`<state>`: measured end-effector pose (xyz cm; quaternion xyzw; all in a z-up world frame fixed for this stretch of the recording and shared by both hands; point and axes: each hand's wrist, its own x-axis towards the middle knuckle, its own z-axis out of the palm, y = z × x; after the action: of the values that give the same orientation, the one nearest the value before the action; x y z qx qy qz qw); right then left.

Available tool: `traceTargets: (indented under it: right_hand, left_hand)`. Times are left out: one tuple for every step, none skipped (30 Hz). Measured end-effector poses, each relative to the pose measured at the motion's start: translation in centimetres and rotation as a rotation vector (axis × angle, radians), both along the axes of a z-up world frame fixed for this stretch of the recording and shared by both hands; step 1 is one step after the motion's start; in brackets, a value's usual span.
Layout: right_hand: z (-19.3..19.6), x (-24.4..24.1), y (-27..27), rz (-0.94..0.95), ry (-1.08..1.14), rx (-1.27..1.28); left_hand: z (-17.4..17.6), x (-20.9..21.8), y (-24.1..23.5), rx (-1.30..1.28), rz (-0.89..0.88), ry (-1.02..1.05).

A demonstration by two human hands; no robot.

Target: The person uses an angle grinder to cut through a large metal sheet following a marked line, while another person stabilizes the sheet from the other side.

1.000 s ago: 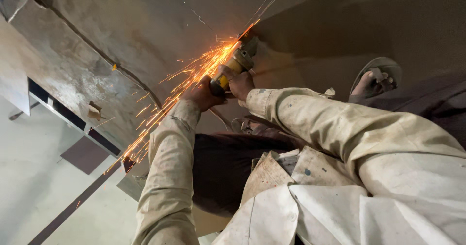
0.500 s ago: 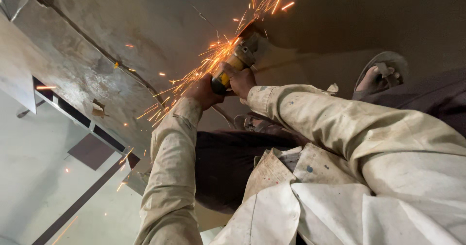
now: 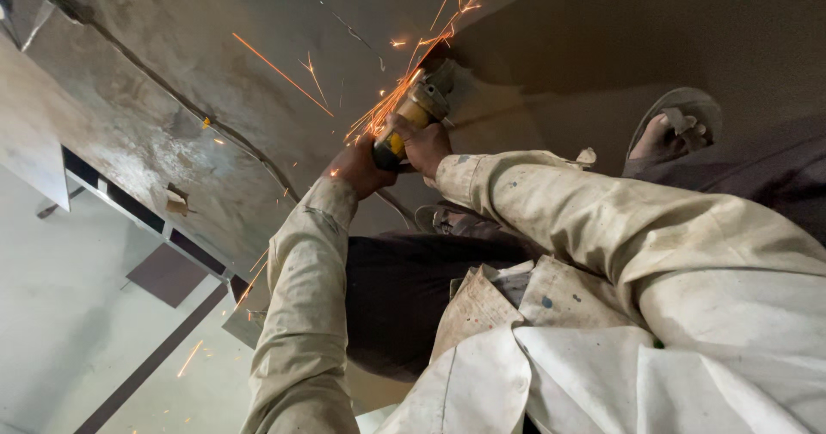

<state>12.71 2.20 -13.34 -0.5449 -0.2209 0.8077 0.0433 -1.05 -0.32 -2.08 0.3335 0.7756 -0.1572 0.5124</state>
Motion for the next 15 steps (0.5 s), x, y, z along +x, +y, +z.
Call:
traceTargets:
  right_hand:
    - [-0.1,0.1,-0.1,-0.032,0.025,-0.048]
    - [-0.2,0.1,-0.2,-0.065,0.049,-0.097]
    - [-0.4,0.1,-0.3,-0.040,0.034,-0.022]
    - [-0.4,0.0,-0.4,-0.015,0.018,0.053]
    - [-0.5,0.0,-0.3,0.010,0.002,0.128]
    - [-0.4,0.0,-0.3,0.005,0.002,0.119]
    - [-0.4,0.0,-0.3,0.000,0.002,0.109]
    - [-0.2,0.1,-0.2,-0.004,0.003,0.099]
    - [0.0,0.1,0.0,-0.009,-0.005,0.030]
    - [0.2,0.0,0.1,-0.013,-0.014,-0.039]
    - [0.4,0.0,0.4,-0.016,-0.022,-0.104]
    - [0.6,0.1,0.5,-0.022,-0.009,-0.076]
    - [0.9,0.1,0.7,-0.028,0.006,-0.049]
    - [1.1,0.0,0.8,-0.035,0.022,-0.022]
    - [1.2,0.0,0.8,-0.047,0.027,-0.053]
  left_hand:
    - [0.0,0.1,-0.1,-0.006,-0.012,0.003]
    - [-0.2,0.1,-0.2,-0.011,-0.025,0.005]
    - [-0.4,0.0,-0.4,-0.016,-0.037,0.007]
    - [-0.7,0.1,-0.6,0.067,-0.005,-0.026]
    - [-1.1,0.2,-0.9,0.149,0.027,-0.059]
    - [-1.3,0.2,-1.0,0.231,0.059,-0.091]
    - [-1.5,0.0,-1.2,0.177,0.045,-0.096]
    - [-1.7,-0.2,-1.2,0.124,0.031,-0.100]
    - [-1.8,-0.4,-1.2,0.071,0.018,-0.106]
    - [-1.6,-0.5,-1.3,0.048,-0.001,-0.089]
    - [-1.6,-0.6,-1.2,0.030,-0.017,-0.071]
    - [-1.5,-0.6,-1.1,0.012,-0.034,-0.054]
    - [-1.3,-0.7,-1.0,0.039,-0.038,-0.053]
    - [-1.2,-0.8,-1.0,0.066,-0.043,-0.052]
    - [-1.1,-0.8,-1.0,0.091,-0.048,-0.052]
